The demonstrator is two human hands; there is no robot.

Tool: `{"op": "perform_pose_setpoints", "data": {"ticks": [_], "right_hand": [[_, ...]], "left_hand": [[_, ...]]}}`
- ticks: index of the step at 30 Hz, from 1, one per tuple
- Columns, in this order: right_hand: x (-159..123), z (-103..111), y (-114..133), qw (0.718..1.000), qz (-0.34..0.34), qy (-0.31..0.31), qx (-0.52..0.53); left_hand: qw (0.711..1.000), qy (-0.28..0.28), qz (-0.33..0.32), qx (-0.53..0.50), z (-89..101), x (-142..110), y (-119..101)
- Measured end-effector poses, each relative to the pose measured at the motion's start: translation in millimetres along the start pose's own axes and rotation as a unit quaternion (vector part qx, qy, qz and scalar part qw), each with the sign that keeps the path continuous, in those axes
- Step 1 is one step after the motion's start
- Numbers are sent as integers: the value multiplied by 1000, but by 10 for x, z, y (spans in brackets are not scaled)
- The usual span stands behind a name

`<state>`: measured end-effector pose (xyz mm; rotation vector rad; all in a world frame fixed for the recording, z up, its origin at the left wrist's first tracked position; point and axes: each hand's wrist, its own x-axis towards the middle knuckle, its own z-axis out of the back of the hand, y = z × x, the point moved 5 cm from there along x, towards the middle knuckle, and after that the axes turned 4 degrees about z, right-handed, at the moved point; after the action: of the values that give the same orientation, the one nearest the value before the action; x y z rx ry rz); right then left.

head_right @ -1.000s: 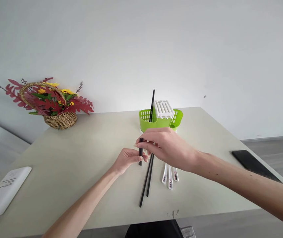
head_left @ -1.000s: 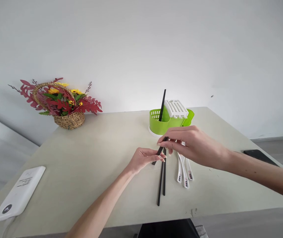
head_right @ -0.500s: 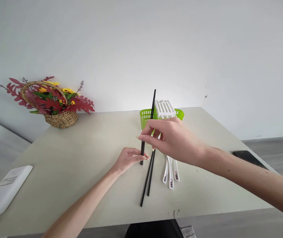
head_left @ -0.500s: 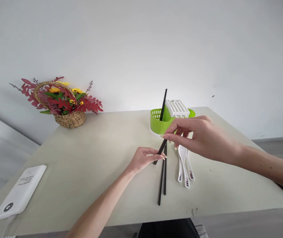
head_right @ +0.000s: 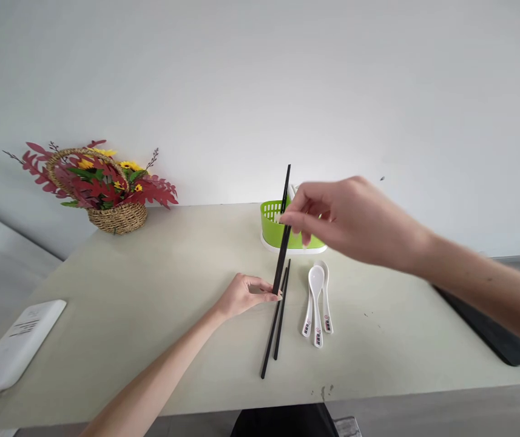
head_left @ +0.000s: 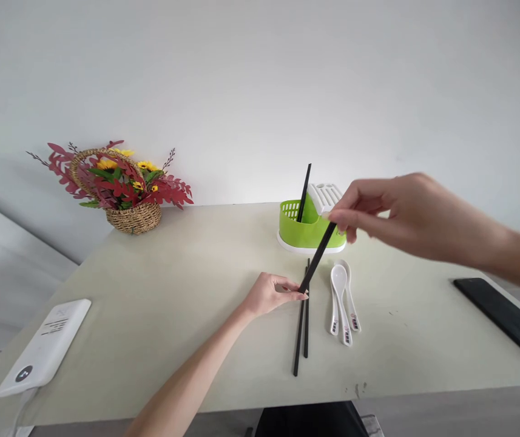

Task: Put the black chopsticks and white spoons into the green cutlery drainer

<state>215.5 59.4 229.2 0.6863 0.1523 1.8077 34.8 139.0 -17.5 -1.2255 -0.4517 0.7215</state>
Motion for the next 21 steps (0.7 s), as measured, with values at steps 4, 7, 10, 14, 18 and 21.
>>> {"op": "perform_pose_setpoints", "data": {"ticks": [4,7,10,14,18,21], "right_hand": [[156,561,-29,993,0,-114,-32],[262,862,17,973,11,-228,-47],[372,883,4,961,-21,-272,-35],[515,718,-164,953,-2,-304,2],[655,496,-482,959,-32,-281,-8],[755,311,-643,969,-54,-241,-16]], "left_hand": [[997,6,-45,61,-14,21,25],[996,6,-53,75,-14,28,28],[996,-6,-44,73,-11,25,33],[997,-11,-36,71,-26,12,33],[997,-9,-36,65,-40,12,16],[998,-4,-34,52,-48,23,1]]}}
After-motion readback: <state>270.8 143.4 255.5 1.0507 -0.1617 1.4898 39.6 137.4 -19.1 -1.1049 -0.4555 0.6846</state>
